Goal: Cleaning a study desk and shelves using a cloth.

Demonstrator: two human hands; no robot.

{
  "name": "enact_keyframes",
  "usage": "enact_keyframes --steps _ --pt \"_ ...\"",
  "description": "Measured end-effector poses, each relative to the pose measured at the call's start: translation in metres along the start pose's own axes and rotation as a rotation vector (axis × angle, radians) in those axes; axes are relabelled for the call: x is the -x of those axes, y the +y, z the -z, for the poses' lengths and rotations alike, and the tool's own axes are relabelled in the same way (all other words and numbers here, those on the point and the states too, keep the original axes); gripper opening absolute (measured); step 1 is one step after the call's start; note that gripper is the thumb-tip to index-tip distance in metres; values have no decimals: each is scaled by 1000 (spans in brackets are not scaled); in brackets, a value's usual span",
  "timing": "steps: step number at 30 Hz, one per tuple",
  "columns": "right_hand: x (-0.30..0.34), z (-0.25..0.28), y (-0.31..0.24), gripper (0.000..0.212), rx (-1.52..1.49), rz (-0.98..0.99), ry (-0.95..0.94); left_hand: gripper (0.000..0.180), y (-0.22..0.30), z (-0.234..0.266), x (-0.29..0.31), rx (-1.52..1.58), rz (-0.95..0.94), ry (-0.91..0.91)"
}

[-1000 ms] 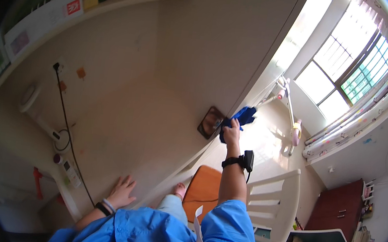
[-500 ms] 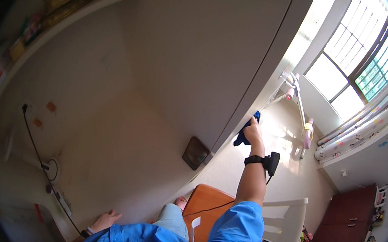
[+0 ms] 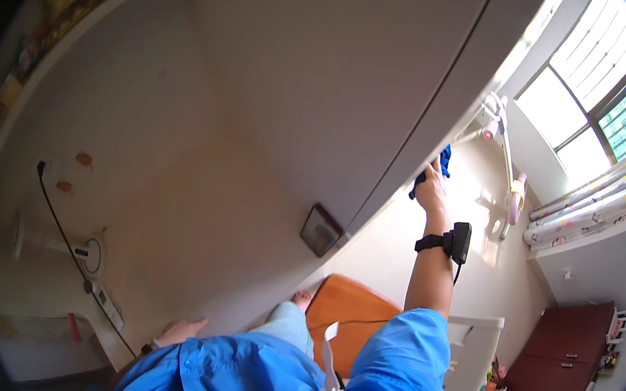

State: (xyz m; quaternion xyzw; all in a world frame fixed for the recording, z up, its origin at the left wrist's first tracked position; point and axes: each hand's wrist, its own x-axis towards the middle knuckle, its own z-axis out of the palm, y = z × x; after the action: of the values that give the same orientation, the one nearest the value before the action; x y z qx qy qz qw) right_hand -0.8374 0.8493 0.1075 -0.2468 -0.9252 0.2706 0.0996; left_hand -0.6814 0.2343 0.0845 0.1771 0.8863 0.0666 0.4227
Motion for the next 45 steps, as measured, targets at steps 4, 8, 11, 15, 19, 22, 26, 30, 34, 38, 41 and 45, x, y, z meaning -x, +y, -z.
enact_keyframes --steps 4,8,11,15,19,22,26,30,34,38,41,45 --pt "51 -25 -12 54 -21 131 -29 54 3 4 8 -63 -107 110" --pt "122 -37 -42 58 21 260 46 50 1 -7 21 -48 -67 167" --pt "171 -49 -63 62 -22 443 138 49 -15 -28 23 -12 -135 289" --pt "194 -45 -72 62 -97 313 5 51 -33 -58 34 -28 -210 408" --pt "187 -33 -56 64 -129 298 -134 52 -42 -69 29 -34 -258 431" --pt "200 -28 -57 62 -229 157 -157 52 -47 -71 29 5 -232 438" --pt "222 23 -81 50 -1085 -89 66 53 -42 -62 35 30 -255 463" --pt "202 94 -131 49 -1164 274 437 51 -47 -69 26 -11 -297 549" --pt "191 137 -207 57 -849 517 557 46 -43 -53 26 44 -274 557" --pt "166 81 -221 55 142 497 839 34 -41 -43 25 101 -262 570" --pt "177 15 -189 54 252 416 845 30 -48 -40 14 129 -240 612" --pt "181 7 -173 54 234 347 708 33 -70 -39 0 214 -287 650"
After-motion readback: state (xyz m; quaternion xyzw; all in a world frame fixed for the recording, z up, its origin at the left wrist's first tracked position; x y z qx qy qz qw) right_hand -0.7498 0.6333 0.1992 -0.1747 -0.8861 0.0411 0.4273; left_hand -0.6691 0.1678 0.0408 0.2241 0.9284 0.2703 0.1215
